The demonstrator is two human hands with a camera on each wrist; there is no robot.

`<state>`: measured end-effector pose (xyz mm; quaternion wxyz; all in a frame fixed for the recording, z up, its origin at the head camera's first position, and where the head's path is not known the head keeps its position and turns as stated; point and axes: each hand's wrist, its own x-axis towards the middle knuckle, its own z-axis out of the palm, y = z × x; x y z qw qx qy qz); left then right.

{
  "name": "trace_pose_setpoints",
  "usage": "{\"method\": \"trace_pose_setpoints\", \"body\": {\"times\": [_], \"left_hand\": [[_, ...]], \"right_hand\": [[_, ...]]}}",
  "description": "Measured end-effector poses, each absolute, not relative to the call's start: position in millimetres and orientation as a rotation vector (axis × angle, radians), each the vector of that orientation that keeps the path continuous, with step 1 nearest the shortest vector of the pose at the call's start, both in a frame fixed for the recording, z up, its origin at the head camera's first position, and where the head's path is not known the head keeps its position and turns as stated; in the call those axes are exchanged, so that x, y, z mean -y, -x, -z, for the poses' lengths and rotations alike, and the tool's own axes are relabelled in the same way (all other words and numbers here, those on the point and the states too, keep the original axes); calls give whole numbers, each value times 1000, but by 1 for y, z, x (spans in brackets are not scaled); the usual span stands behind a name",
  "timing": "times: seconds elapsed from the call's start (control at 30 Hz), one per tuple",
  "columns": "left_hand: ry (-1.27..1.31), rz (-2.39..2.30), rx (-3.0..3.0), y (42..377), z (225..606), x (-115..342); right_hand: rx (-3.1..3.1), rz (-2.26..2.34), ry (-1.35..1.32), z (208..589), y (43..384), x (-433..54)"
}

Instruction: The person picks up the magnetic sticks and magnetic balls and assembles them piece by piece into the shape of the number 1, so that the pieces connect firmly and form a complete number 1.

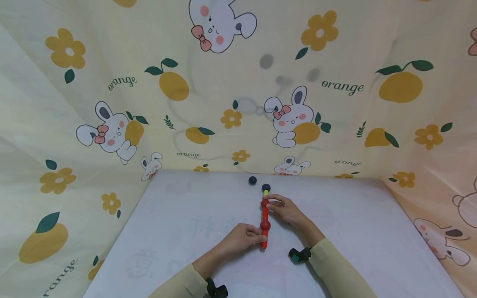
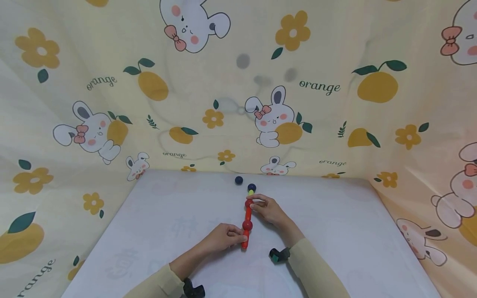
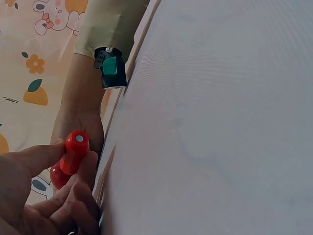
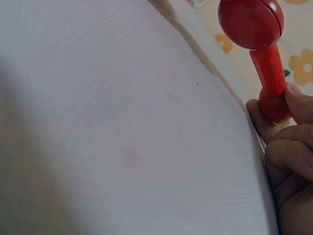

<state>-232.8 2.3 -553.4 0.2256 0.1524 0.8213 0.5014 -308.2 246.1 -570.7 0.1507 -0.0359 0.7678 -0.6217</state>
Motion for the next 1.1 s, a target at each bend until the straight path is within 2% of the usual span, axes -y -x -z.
{"method": "trace_pose_setpoints", "body": {"times": [0.77,1.1], "left_hand": [[-441,-1326,-2365,228,549,6],[-515,-1328,-2396,237,549,15]], "right_hand": [[-2203,1790,116,572,309,-246],[-2204,1807,97,572,309,-244]]}}
